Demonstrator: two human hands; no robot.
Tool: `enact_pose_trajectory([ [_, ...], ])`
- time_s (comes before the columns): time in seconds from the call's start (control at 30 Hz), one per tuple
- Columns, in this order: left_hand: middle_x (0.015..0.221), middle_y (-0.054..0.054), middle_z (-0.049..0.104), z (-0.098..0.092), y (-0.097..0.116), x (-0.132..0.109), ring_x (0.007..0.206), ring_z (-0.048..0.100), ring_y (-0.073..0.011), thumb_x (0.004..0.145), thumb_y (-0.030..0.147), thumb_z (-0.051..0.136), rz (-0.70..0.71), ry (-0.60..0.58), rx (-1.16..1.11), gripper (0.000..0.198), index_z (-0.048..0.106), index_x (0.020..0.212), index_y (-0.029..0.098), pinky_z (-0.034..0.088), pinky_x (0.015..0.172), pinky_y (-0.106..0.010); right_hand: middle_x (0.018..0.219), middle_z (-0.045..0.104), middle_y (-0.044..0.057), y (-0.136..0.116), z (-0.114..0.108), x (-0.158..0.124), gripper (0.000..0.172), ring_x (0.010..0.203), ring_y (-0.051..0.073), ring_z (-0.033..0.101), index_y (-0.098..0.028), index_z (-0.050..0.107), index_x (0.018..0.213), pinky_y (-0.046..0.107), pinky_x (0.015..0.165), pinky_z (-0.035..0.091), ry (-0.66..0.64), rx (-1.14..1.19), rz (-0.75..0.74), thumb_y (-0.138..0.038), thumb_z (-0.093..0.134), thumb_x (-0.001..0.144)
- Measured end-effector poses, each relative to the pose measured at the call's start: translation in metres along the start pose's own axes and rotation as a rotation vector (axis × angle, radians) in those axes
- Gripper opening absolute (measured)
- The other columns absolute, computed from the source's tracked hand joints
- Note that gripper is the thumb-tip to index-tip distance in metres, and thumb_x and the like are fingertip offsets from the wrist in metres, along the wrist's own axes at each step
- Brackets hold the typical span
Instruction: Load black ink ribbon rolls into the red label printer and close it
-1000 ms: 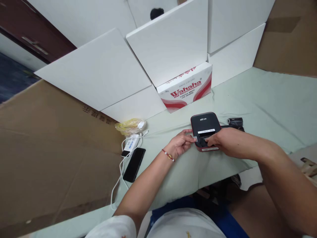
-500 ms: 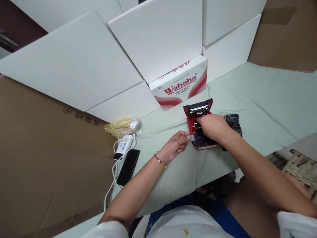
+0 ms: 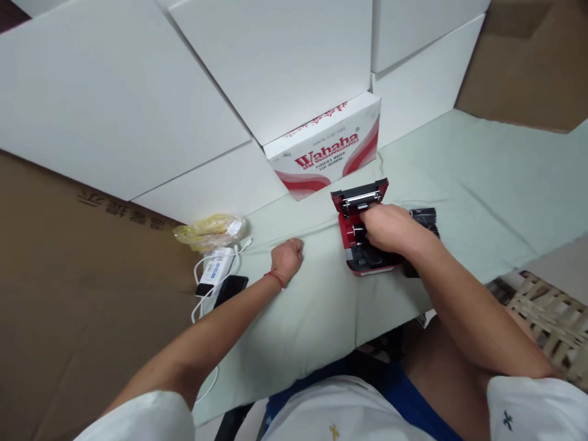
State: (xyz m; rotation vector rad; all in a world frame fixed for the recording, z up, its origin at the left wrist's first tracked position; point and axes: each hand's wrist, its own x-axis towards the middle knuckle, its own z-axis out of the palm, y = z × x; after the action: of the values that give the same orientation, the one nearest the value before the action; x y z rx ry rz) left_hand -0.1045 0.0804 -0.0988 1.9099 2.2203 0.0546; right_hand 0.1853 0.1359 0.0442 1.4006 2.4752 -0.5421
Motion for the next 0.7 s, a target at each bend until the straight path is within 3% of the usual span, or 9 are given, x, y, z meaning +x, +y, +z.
enact_pose_trajectory([
  [0.07,0.091,-0.007,0.071,0.003,0.001,-0.003,0.085,0.060,-0.0214,0.083,0.006,0.048,0.019,-0.003,0.058,0.025,0.070,0.079,0.018,0.031,0.068,-0.031,0.115,0.075,0.015,0.019,-0.012,-0.020,0.034,0.099,0.029,0.070,-0.018,0.072,0.122,0.035,0.077,0.048,0.036,0.050,-0.041,-0.025,0.057,0.092],
  [0.17,0.093,-0.008,0.072,0.004,0.001,-0.003,0.087,0.061,-0.0221,0.085,0.007,0.047,0.035,-0.010,0.126,0.027,0.072,0.083,0.018,0.031,0.068,-0.031,0.113,0.077,0.008,0.069,-0.025,-0.049,0.035,0.093,0.024,0.069,-0.024,0.071,0.128,0.033,0.078,0.047,0.146,0.158,-0.080,-0.033,0.058,0.097],
  [0.27,0.096,-0.009,0.073,0.004,0.000,-0.002,0.089,0.063,-0.0224,0.086,0.008,0.047,0.047,-0.004,0.206,0.027,0.072,0.086,0.018,0.030,0.067,-0.031,0.118,0.076,0.012,0.133,-0.021,-0.063,0.034,0.095,0.027,0.067,-0.022,0.072,0.126,0.038,0.082,0.048,0.184,0.132,0.113,-0.033,0.061,0.097],
  [0.4,0.098,-0.009,0.075,0.004,0.000,-0.002,0.091,0.064,-0.0226,0.085,0.008,0.047,0.060,0.011,0.276,0.026,0.072,0.087,0.018,0.030,0.067,-0.032,0.106,0.077,0.014,0.189,0.010,-0.048,0.026,0.089,0.028,0.066,-0.019,0.077,0.112,0.040,0.077,0.048,0.036,0.053,0.436,-0.020,0.066,0.089],
  [0.47,0.097,-0.009,0.075,0.004,0.000,-0.002,0.091,0.064,-0.0227,0.086,0.008,0.047,0.052,0.014,0.289,0.026,0.072,0.087,0.018,0.030,0.067,-0.032,0.109,0.076,0.017,0.195,0.025,-0.035,0.029,0.091,0.029,0.066,-0.016,0.078,0.114,0.040,0.078,0.047,0.043,0.058,0.488,-0.018,0.064,0.089],
  [0.57,0.097,-0.009,0.075,0.005,0.000,-0.002,0.091,0.064,-0.0229,0.086,0.009,0.047,0.042,0.018,0.300,0.026,0.072,0.086,0.018,0.031,0.067,-0.031,0.134,0.069,0.022,0.182,0.037,-0.020,0.047,0.109,0.033,0.065,-0.015,0.069,0.138,0.040,0.083,0.045,0.127,0.067,0.503,-0.020,0.059,0.093],
  [0.63,0.097,-0.008,0.074,0.006,-0.001,-0.001,0.091,0.064,-0.0227,0.086,0.009,0.047,0.040,0.025,0.301,0.026,0.072,0.086,0.019,0.031,0.067,-0.031,0.147,0.063,0.020,0.169,0.040,-0.012,0.056,0.120,0.033,0.061,-0.019,0.061,0.150,0.038,0.086,0.044,0.174,0.071,0.465,-0.022,0.058,0.094],
  [0.7,0.098,-0.008,0.074,0.006,-0.001,-0.001,0.090,0.064,-0.0226,0.086,0.010,0.048,0.037,0.032,0.297,0.026,0.072,0.087,0.019,0.032,0.067,-0.031,0.145,0.065,0.016,0.156,0.043,-0.004,0.056,0.120,0.031,0.062,-0.023,0.064,0.148,0.036,0.085,0.043,0.149,0.079,0.418,-0.022,0.061,0.092],
])
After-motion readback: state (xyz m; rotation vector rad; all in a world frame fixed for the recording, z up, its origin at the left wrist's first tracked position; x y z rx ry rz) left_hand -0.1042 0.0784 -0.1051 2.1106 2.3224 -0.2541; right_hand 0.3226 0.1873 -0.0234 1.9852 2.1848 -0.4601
